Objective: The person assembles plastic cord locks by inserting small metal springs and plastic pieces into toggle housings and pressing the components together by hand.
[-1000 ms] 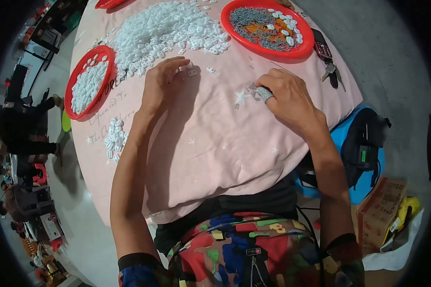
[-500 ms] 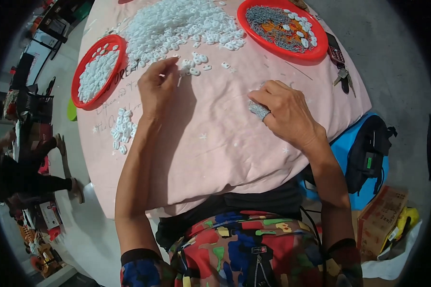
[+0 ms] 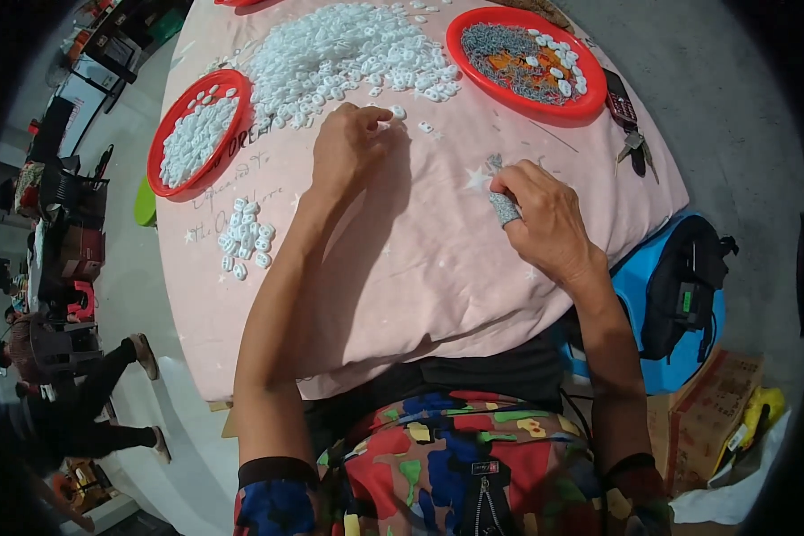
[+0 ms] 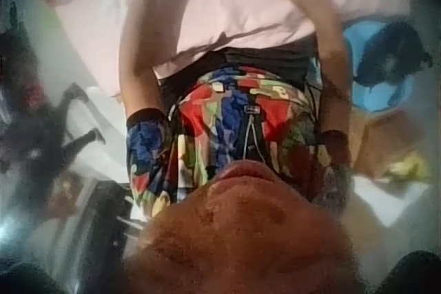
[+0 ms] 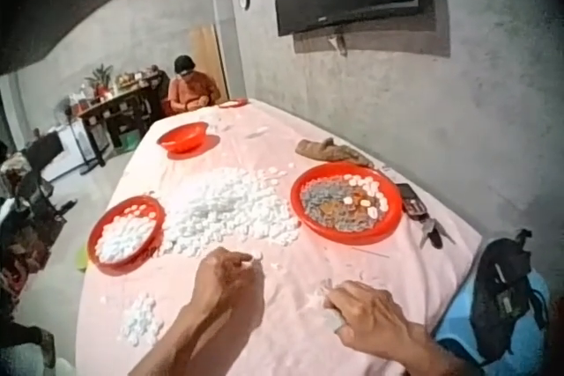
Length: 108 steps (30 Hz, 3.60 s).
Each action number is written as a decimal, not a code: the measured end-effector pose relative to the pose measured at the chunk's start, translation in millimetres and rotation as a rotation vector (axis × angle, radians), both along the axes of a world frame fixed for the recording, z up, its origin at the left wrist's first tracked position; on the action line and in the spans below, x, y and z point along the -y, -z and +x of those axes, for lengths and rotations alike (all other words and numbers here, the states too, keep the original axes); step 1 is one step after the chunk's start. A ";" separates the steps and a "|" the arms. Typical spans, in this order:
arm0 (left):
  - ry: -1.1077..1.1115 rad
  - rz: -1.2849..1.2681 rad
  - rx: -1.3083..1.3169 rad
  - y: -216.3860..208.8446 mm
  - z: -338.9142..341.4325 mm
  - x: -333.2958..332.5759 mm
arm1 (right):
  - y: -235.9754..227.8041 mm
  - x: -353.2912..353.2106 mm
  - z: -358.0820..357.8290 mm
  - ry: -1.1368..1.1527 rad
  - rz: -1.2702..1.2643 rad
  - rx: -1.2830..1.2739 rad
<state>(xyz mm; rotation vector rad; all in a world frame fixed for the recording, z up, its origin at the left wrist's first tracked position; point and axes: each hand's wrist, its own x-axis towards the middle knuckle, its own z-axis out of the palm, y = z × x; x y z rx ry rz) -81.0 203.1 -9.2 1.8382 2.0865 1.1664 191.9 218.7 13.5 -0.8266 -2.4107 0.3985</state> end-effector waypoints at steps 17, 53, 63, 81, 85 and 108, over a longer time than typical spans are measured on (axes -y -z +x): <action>0.113 -0.112 -0.038 -2.2 5.1 -13.9 | -3.1 -8.8 21.7 0.051 -0.048 0.083; 0.079 -0.065 0.306 -6.2 17.1 15.4 | -3.6 -27.2 19.6 0.055 -0.400 -0.118; 0.087 0.075 0.236 -6.1 24.7 13.3 | -3.3 -30.2 22.4 0.055 -0.227 -0.037; 0.189 -0.308 1.318 -15.4 44.8 107.9 | -4.8 -7.8 18.7 -0.056 0.035 0.178; 0.191 -0.295 1.367 -14.4 46.8 114.0 | -3.6 -0.1 14.5 -0.024 0.053 0.160; 0.166 -0.288 1.580 -14.6 76.4 124.9 | 4.5 29.4 -5.0 -0.079 -1.021 -0.478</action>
